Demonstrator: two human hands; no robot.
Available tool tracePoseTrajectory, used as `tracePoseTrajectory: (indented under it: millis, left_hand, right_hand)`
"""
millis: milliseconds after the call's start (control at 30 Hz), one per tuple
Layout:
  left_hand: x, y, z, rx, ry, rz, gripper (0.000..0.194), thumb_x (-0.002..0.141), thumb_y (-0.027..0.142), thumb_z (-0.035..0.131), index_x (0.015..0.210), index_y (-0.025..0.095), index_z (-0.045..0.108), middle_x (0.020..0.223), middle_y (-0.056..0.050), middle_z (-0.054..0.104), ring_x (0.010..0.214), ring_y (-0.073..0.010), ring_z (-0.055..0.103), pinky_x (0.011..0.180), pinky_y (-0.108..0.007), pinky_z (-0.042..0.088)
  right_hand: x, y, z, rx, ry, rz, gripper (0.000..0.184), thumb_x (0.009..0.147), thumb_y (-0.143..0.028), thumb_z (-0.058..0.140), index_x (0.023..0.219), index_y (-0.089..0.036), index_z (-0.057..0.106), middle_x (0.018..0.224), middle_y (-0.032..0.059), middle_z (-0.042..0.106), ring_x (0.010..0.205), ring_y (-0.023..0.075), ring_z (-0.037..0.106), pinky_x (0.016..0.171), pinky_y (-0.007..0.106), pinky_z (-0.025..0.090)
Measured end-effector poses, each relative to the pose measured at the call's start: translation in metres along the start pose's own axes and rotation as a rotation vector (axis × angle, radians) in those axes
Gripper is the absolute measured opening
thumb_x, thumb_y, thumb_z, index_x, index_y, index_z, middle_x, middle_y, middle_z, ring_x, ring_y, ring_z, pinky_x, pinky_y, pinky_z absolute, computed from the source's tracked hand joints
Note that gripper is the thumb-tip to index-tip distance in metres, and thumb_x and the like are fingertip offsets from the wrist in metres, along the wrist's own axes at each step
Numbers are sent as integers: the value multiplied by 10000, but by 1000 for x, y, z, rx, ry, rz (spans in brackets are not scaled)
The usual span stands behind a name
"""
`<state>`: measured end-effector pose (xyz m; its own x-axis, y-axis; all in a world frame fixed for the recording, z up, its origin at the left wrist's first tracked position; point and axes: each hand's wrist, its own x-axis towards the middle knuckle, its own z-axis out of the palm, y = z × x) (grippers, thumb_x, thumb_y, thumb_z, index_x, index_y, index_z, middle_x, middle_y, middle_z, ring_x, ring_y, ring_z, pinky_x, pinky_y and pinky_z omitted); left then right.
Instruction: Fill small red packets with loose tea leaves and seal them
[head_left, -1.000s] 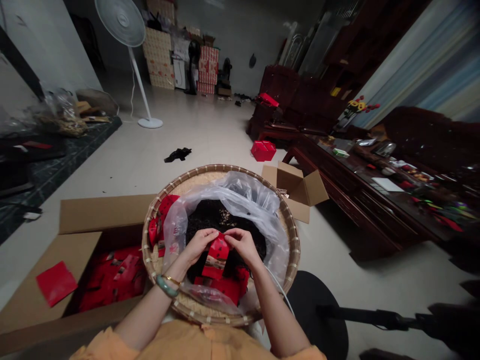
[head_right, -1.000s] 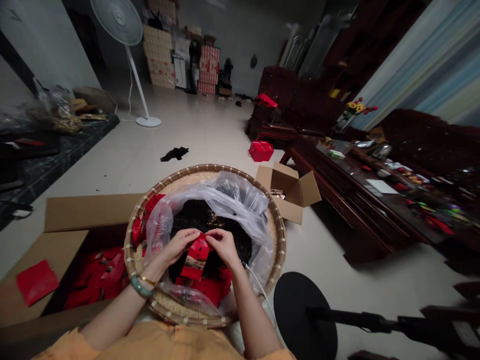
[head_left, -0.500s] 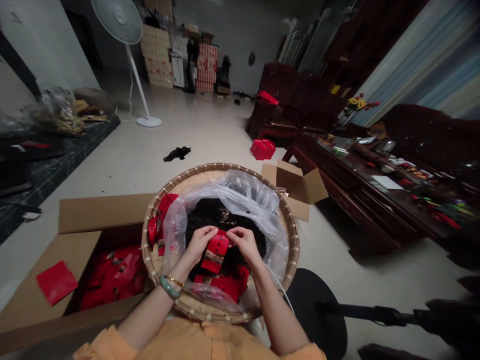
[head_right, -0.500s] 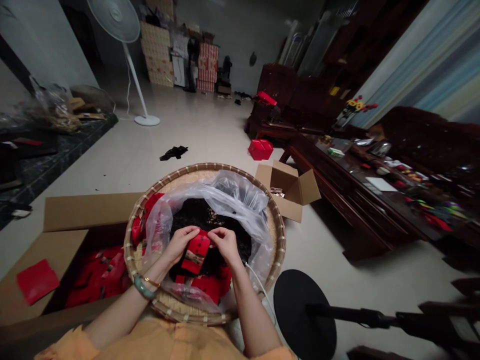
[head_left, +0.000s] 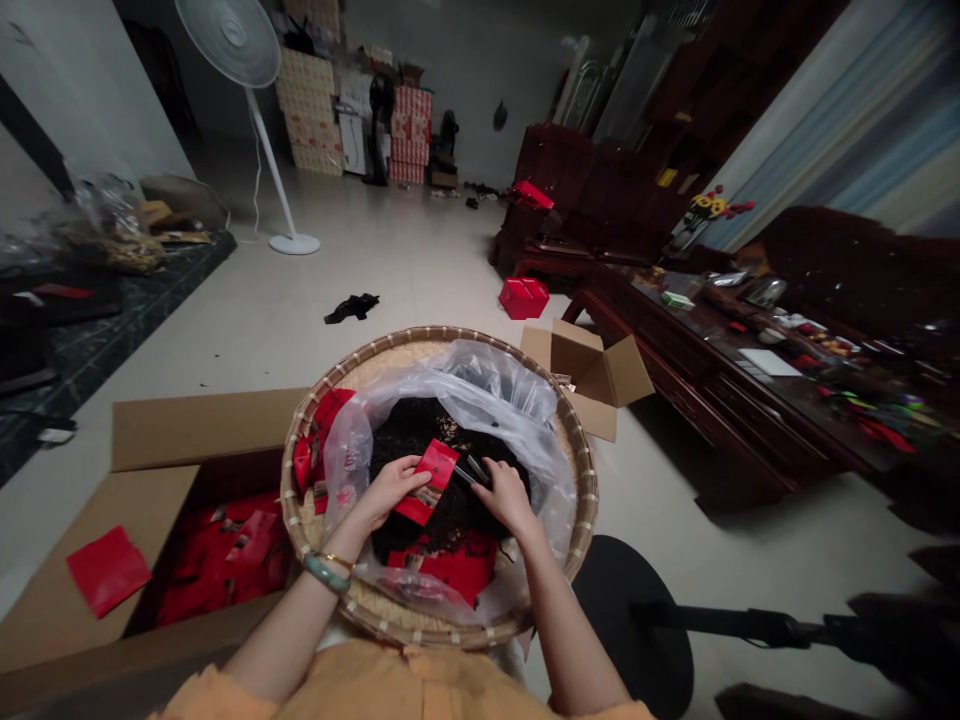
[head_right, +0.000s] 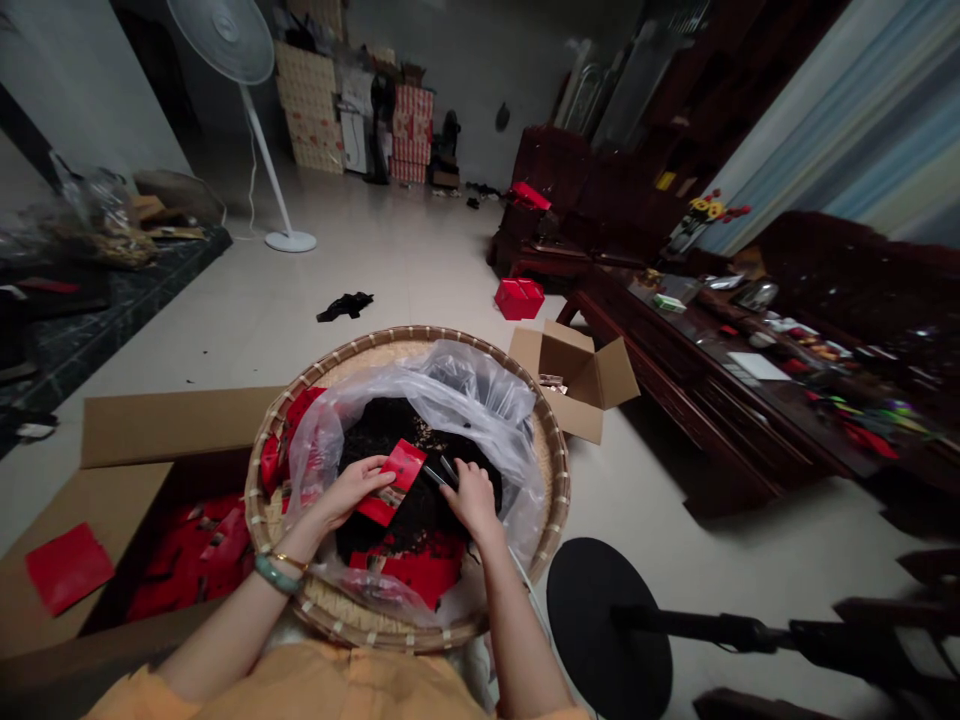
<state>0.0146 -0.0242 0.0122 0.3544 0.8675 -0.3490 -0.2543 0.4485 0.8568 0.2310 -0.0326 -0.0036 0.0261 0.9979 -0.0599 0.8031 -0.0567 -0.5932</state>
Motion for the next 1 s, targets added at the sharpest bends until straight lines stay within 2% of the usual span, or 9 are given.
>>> tracePoseTrajectory:
  millis: [67,133,267,367,433,533,633,800,1000]
  left_hand:
    - [1,1,-3,6,8,-6,449,582,318,779,950,125,609,812,-70,712,673,-175,667,643,-270,502]
    - [0,3,-6,4,1,-18,455,580,326,779,952,124,611,808,-71,712,669,-175,666,641,-270,502]
    - [-2,3,-7,20,-25,-36,446,598,328,770,963,129,608,845,-79,715,701,-177,670,672,-272,503]
    - [-3,1,-6,38,-76,-50,432,624,331,756,978,135,605,875,-86,715,731,-186,674,700,-285,505]
    - [-3,-2,-4,47,-123,-57,424,642,347,741,984,137,605,875,-88,715,737,-195,677,702,-296,507]
    - [-2,-4,-1,71,-160,-66,414,644,347,738,976,137,608,863,-84,716,728,-193,677,689,-290,504]
    - [-3,-4,2,88,-164,-70,400,634,327,746,959,136,612,858,-80,718,717,-186,676,686,-283,500]
    - [-5,-1,4,53,-174,-85,398,646,332,739,967,133,609,845,-78,716,694,-186,675,672,-287,502]
    - [-3,1,5,-43,-139,-94,377,714,445,661,901,118,639,736,-65,698,603,-163,644,608,-266,488]
  right_hand:
    - [-3,5,1,-141,-49,28,518,671,-310,668,1165,-174,586,1060,132,603,1004,277,539,837,330,397]
    - [-4,7,2,-125,-64,39,493,660,-306,671,1131,-173,610,1038,123,608,987,266,551,834,315,400]
    - [2,6,-10,239,-20,70,485,666,-305,664,1122,-148,619,1064,118,631,974,260,578,859,344,417]
    - [5,-2,-23,578,-100,56,496,663,-341,683,1124,-168,620,1084,86,653,983,256,591,875,378,428]
    - [7,-11,-27,680,-170,29,480,630,-339,717,1079,-183,649,1056,67,673,974,253,600,884,388,428]
    - [8,-25,-21,713,-191,20,405,603,-312,736,982,-178,690,966,60,702,909,244,623,865,388,441]
    - [9,-32,-11,716,-145,41,331,611,-302,720,916,-174,707,878,57,712,817,234,633,785,376,473]
    - [11,-29,-4,678,-89,24,290,610,-277,706,885,-183,716,864,53,710,800,227,625,768,368,474]
    - [14,-24,-3,679,-68,39,299,621,-290,695,897,-176,710,874,53,703,837,232,619,755,360,477]
